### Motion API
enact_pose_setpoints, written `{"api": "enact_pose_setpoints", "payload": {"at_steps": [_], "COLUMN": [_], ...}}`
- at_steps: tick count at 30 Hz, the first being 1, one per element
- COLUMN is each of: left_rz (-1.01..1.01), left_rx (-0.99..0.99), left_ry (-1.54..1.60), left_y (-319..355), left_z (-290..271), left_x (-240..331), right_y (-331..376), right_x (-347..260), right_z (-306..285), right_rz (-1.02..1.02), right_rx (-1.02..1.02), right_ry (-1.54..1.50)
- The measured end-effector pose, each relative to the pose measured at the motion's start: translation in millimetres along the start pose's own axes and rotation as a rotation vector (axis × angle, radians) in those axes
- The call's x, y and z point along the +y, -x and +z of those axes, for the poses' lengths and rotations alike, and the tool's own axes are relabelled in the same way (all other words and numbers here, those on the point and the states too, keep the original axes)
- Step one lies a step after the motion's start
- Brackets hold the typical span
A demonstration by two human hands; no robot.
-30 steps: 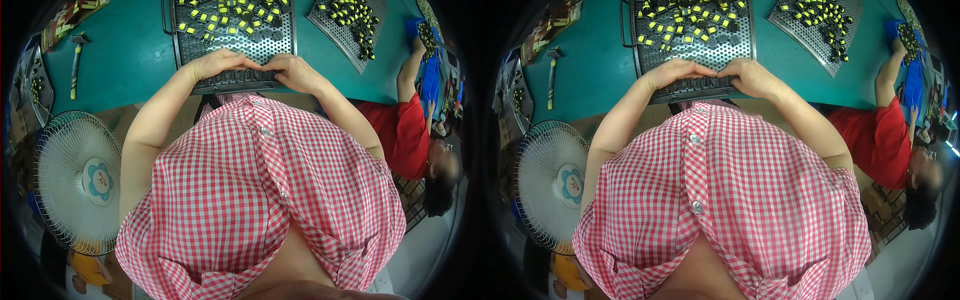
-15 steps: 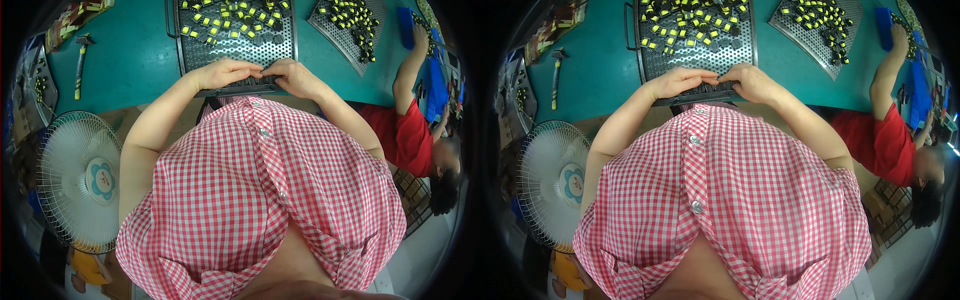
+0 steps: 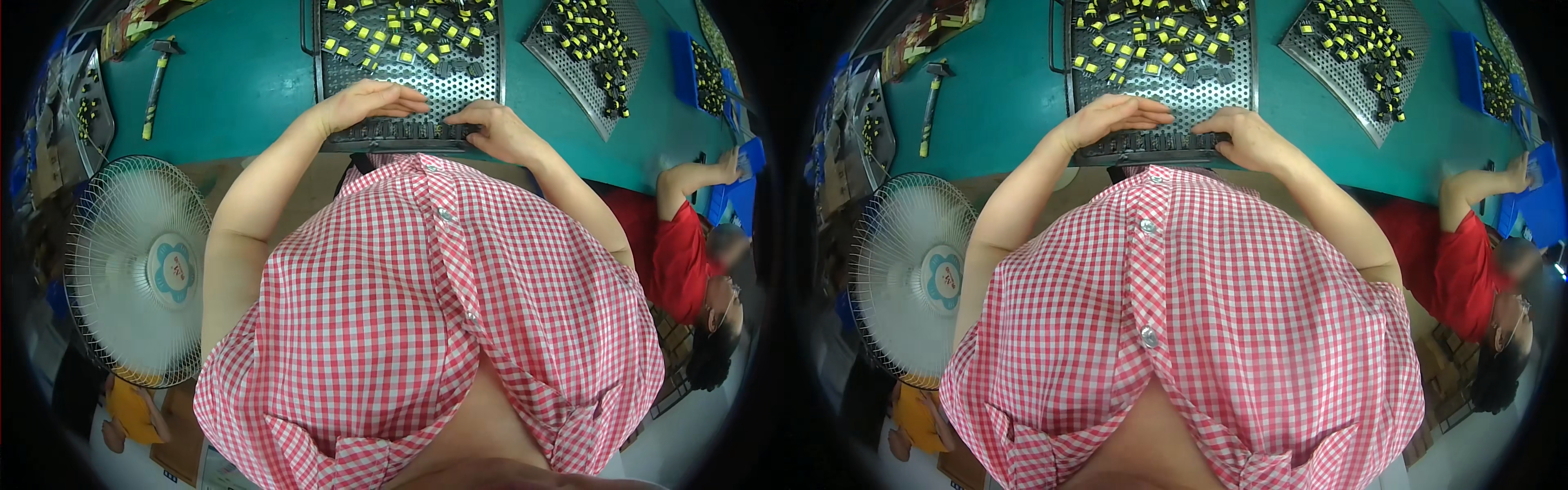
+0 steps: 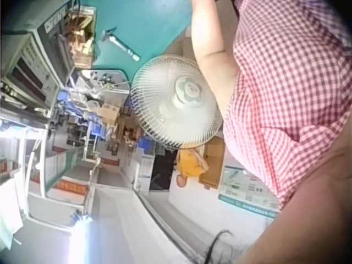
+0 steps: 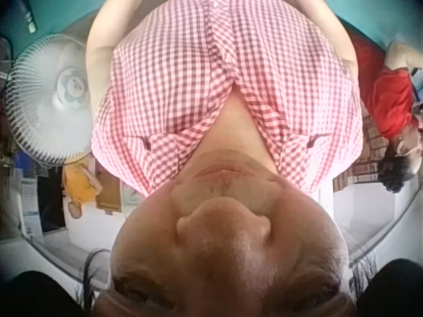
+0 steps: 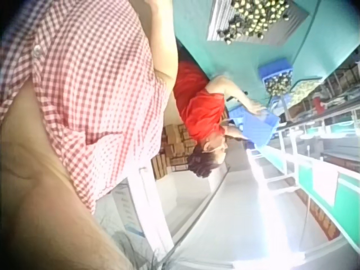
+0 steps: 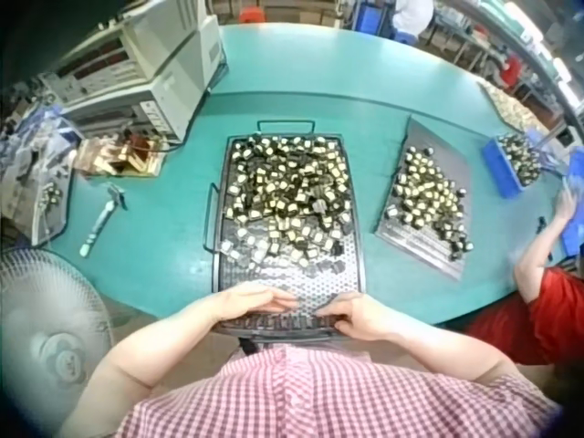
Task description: The person places a perforated tray on a workbench, dumps electronic components onto it, and inserts the components one by one into the slots on the tray by hand.
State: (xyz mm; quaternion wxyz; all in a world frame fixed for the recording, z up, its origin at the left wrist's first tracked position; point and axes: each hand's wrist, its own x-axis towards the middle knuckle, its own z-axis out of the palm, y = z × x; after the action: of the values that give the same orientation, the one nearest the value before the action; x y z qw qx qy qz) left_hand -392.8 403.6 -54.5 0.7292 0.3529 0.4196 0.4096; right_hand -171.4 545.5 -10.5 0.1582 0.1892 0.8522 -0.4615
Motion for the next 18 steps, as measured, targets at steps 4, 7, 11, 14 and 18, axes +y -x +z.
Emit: {"api": "enact_pose_setpoints", "payload": {"at_steps": [4,7,11,14,18], "left_rz": [-0.012,-0.039,-0.019,-0.032,-0.049], "left_rx": [-0.061,-0.065,-0.063,-0.047,-0.051], "left_ry": [0.055,0.046,0.067,0.033,0.038], "left_y": [-4.2,-3.1,-3.7,-2.1,-0.1], "left_z": [-1.5,-1.7,-5.9,-4.7,-6.4], "left_x": [-9.7,-8.3,-11.5,-10.7,-11.8], "right_y": [-0.6,-2.4,-2.9,-4.0,-6.0], "right_x": [2.5,-1.2,-2.8,-0.6,2.5], "right_z": [5.2,6.5,6.9,8.6,13.5], "right_rz": [-0.032,-0.027,-0.019,-0.029,-0.087], "right_rx": [0.028,0.040,0.045,0.047,0.087], "right_ry": [0.017,0.006,0.015,0.017,0.046]}}
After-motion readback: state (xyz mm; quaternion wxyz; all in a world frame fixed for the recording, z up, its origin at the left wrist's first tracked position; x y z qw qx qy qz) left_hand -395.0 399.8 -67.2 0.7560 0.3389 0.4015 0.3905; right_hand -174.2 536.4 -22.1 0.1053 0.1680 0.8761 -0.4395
